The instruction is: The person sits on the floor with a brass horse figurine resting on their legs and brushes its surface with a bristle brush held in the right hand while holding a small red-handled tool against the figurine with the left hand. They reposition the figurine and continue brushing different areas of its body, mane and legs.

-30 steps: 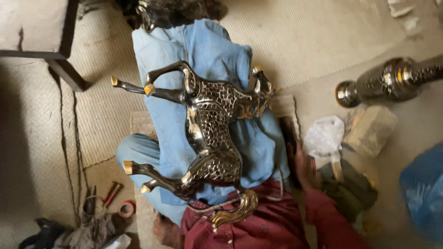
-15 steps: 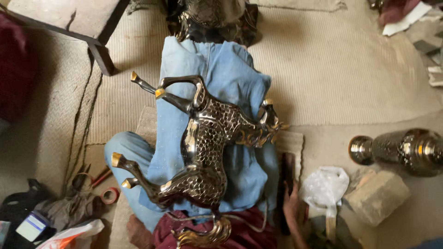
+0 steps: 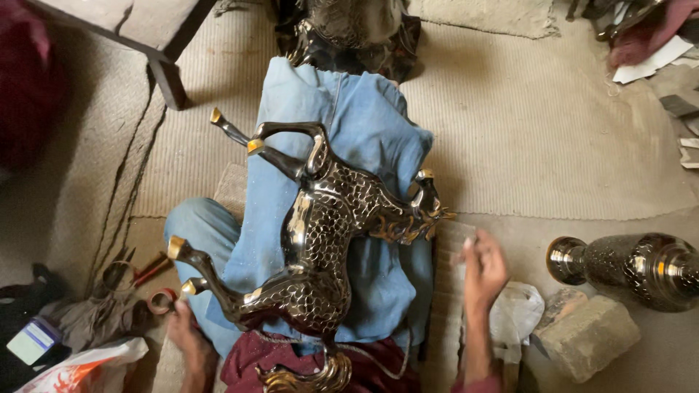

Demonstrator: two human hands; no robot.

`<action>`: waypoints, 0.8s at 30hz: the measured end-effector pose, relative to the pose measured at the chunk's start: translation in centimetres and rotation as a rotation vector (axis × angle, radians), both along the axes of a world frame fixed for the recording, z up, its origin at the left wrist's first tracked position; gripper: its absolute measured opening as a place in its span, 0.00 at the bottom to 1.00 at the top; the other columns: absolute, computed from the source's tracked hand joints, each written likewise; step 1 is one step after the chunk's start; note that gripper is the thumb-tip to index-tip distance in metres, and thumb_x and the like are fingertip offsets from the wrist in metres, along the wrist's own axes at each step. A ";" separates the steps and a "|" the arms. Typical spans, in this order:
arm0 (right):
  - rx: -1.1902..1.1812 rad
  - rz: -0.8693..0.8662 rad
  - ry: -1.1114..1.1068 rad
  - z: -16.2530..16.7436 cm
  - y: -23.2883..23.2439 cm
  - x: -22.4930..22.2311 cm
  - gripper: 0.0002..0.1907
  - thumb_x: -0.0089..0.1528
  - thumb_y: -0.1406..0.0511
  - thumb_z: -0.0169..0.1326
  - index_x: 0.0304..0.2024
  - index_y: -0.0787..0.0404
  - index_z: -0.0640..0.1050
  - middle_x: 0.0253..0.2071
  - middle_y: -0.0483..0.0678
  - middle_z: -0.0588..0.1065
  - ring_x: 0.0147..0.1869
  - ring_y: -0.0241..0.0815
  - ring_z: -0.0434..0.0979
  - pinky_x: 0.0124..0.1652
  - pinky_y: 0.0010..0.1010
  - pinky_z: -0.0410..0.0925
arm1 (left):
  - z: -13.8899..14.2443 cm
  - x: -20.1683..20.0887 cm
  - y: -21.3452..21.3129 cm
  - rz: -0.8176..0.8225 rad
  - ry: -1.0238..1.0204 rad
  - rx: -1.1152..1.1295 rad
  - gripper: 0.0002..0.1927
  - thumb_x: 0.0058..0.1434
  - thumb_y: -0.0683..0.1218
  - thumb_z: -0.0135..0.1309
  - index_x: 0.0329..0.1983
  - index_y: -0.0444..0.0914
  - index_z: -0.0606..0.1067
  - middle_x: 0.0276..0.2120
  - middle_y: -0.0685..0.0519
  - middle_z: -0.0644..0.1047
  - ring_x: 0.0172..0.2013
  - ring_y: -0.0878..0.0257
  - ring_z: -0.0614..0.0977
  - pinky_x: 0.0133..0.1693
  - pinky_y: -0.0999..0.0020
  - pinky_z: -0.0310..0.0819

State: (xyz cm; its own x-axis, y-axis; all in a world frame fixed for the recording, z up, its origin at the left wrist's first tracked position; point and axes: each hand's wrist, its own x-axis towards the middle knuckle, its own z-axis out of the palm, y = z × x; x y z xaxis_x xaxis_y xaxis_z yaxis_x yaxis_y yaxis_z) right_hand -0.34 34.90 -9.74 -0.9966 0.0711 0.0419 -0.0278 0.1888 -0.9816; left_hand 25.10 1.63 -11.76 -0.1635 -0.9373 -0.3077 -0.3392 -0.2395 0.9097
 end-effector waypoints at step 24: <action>-0.087 0.428 0.040 5.8 -12.2 -9.5 0.12 0.66 0.66 0.61 0.48 0.68 0.80 0.27 0.42 0.73 0.25 0.27 0.69 0.22 0.21 0.63 | 1.9 -1.2 12.3 -0.476 1.168 0.632 0.23 0.70 0.53 0.49 0.20 0.40 0.63 0.18 0.50 0.67 0.20 0.64 0.66 0.26 0.71 0.61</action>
